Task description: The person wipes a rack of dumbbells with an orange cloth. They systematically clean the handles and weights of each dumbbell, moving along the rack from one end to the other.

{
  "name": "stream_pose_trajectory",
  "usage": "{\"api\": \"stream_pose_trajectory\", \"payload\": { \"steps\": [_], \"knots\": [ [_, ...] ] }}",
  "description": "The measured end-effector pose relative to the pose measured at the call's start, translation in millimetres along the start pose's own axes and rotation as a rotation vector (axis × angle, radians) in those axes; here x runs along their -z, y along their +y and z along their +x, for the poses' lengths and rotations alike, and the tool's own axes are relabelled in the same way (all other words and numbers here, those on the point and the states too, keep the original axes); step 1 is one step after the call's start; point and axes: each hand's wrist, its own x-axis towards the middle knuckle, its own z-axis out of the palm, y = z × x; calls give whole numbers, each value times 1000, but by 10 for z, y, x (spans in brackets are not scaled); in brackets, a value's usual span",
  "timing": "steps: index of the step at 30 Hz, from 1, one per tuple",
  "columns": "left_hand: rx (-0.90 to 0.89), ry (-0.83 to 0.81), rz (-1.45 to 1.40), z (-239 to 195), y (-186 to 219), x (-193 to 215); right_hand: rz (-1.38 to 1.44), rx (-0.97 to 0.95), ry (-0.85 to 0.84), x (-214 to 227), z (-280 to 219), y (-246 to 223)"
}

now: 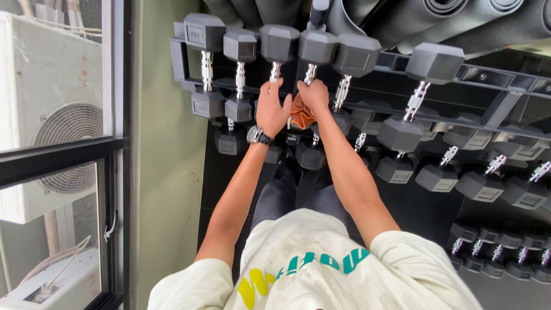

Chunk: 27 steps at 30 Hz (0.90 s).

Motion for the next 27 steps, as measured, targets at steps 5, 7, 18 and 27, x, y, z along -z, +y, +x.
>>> {"api": "stream_pose_trajectory", "payload": {
  "steps": [5, 7, 18, 27],
  "knots": [
    [63, -92, 204, -282, -522, -276, -54, 20, 51, -214, 186, 362],
    [32, -91, 270, -197, -603, -320, -23, -60, -12, -182, 268, 259],
    [1, 4, 123, -399, -296, -586, -57, -67, 253, 755, -454, -122],
    [238, -266, -180, 447, -639, -1415, 179, 74, 68, 987, 238, 627]
  ]
}}
